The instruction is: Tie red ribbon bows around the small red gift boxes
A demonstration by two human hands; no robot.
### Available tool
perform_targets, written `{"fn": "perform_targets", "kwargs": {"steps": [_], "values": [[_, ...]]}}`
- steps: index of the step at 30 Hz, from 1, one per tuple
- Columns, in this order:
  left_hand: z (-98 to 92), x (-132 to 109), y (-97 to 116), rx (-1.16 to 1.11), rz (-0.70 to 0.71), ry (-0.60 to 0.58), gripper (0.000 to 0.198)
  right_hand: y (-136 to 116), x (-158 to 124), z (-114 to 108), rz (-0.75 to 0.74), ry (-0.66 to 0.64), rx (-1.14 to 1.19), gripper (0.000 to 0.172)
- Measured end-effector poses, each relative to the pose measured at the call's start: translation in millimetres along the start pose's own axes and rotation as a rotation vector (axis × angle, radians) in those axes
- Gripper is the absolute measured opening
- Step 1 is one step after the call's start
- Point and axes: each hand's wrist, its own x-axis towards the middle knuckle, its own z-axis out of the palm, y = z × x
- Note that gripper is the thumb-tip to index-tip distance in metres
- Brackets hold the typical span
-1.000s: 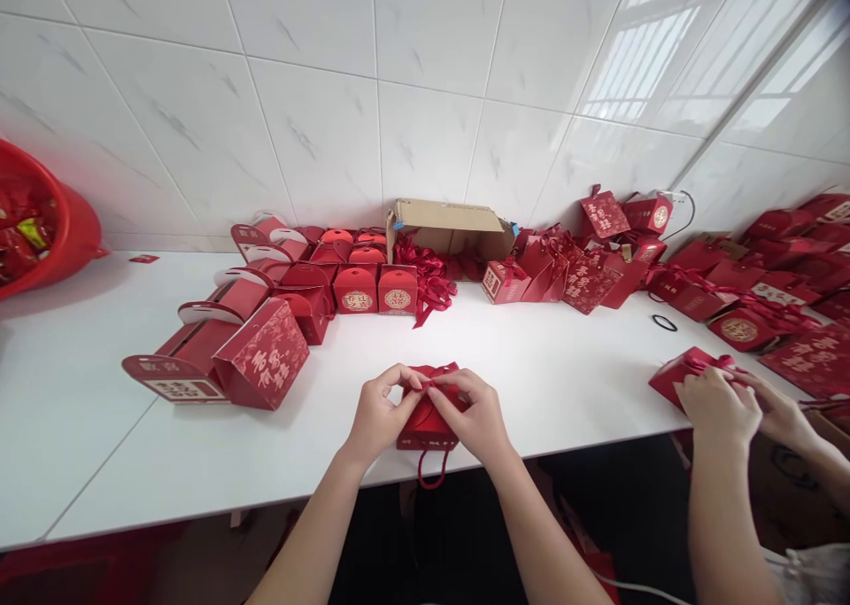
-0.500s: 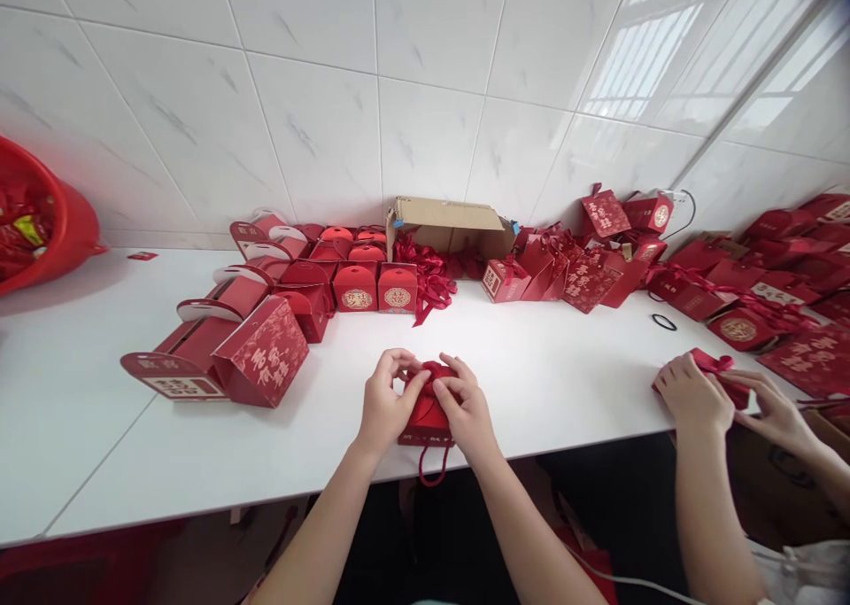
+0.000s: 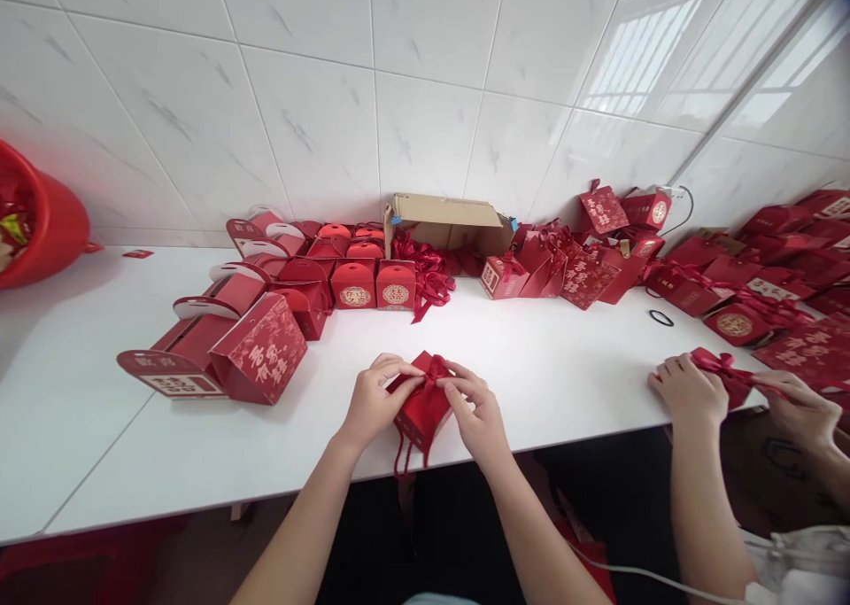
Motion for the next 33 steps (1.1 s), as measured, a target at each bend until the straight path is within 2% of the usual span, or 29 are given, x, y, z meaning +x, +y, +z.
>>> {"fn": "perform_targets", "kwargs": {"steps": [4,7,13,18,21,24,29,33], "values": [[-14.6,5,9,0.106,0.021,-0.166,0.010,5,3,-8,-0.075,-0.001,-0.100,0.024],[-20.1,8,17,0.182,0.051,-0.227,0.011,6,6,-12,-0.139,-0.019,-0.163,0.025],[-24.4,10,22,0.242,0.095,-0.256,0.011,7,15,-19,-0.243,-0.066,-0.220,0.031],[-26.8,10,22,0.219,0.094,-0.270,0.011,9,24,-22,-0.083,-0.208,-0.115,0.037],[-27.9,10,24,0.223,0.099,-0.288,0.010,4,24,-24,-0.037,-0.209,-0.116,0.036],[-29.5,11,27,0.245,0.111,-0.306,0.010,-9,16,-33,-0.023,-0.226,-0.134,0.041],[-33.6,14,34,0.265,0.154,-0.347,0.014,-32,-2,-55,-0.062,-0.444,-0.221,0.059],[-35.4,14,38,0.291,0.170,-0.342,0.014,-33,13,-52,-0.134,-0.358,-0.313,0.052]]}}
